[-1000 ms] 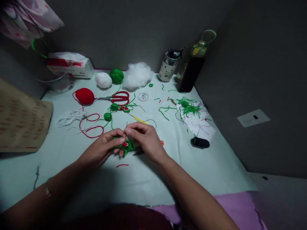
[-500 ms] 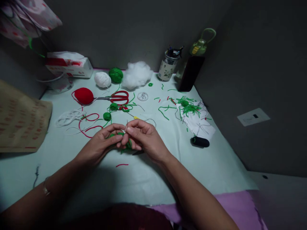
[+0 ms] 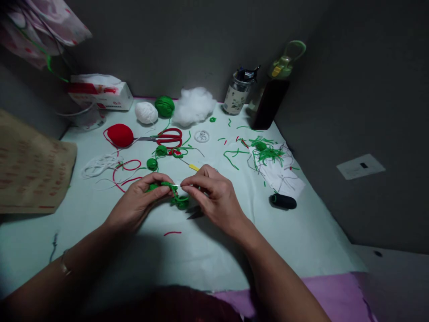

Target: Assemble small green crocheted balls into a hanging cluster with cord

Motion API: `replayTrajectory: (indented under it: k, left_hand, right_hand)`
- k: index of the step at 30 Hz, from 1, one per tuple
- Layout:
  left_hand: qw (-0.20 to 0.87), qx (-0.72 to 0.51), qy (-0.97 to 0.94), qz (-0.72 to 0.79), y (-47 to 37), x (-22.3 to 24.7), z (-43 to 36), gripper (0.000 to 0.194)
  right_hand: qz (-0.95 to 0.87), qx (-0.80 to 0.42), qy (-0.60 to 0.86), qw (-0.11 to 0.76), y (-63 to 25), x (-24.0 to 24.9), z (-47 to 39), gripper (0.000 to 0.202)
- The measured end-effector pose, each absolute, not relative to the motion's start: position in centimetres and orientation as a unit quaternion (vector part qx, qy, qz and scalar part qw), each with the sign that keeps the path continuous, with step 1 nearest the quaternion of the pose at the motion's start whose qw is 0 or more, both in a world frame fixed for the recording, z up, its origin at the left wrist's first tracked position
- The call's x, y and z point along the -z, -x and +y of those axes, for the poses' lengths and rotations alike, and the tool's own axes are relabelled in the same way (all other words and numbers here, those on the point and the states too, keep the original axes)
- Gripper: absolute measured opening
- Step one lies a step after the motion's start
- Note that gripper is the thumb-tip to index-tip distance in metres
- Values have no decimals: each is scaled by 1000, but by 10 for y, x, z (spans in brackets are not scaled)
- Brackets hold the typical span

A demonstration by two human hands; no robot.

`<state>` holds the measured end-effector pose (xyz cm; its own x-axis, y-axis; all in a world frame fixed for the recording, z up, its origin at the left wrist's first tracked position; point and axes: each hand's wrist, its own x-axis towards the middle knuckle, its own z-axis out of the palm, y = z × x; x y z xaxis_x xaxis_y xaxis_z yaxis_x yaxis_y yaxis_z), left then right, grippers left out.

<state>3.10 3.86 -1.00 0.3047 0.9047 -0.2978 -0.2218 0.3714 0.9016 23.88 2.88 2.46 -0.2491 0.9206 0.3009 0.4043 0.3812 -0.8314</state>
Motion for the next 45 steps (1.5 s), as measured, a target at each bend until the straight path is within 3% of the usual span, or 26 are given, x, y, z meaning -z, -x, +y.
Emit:
replayTrajectory:
  k: [12, 20, 25, 37, 41, 45]
  left_hand:
    - [641, -402, -443, 481, -28, 12, 40, 19]
    - [756, -418, -297, 407, -35, 9, 37, 23]
    - [772, -421, -265, 396, -37, 6, 38, 26]
    - [603, -407, -446, 522, -37, 14, 33, 16]
    - [624, -392, -454, 501, -37, 13, 36, 18]
    - [657, -361, -454, 482, -36, 12, 37, 19]
  right_hand:
    - [-796, -238, 436, 347, -236, -24, 24, 15]
    - [-700, -377, 460, 395, -226, -20, 25, 13]
    - [-645, -428, 492, 398, -228, -20, 29, 9]
    - [-585, -497, 527, 365, -223, -7, 30, 4]
    - [-579, -520, 502, 378, -221, -10, 28, 5]
    - [-648, -438, 500, 372, -222, -16, 27, 13]
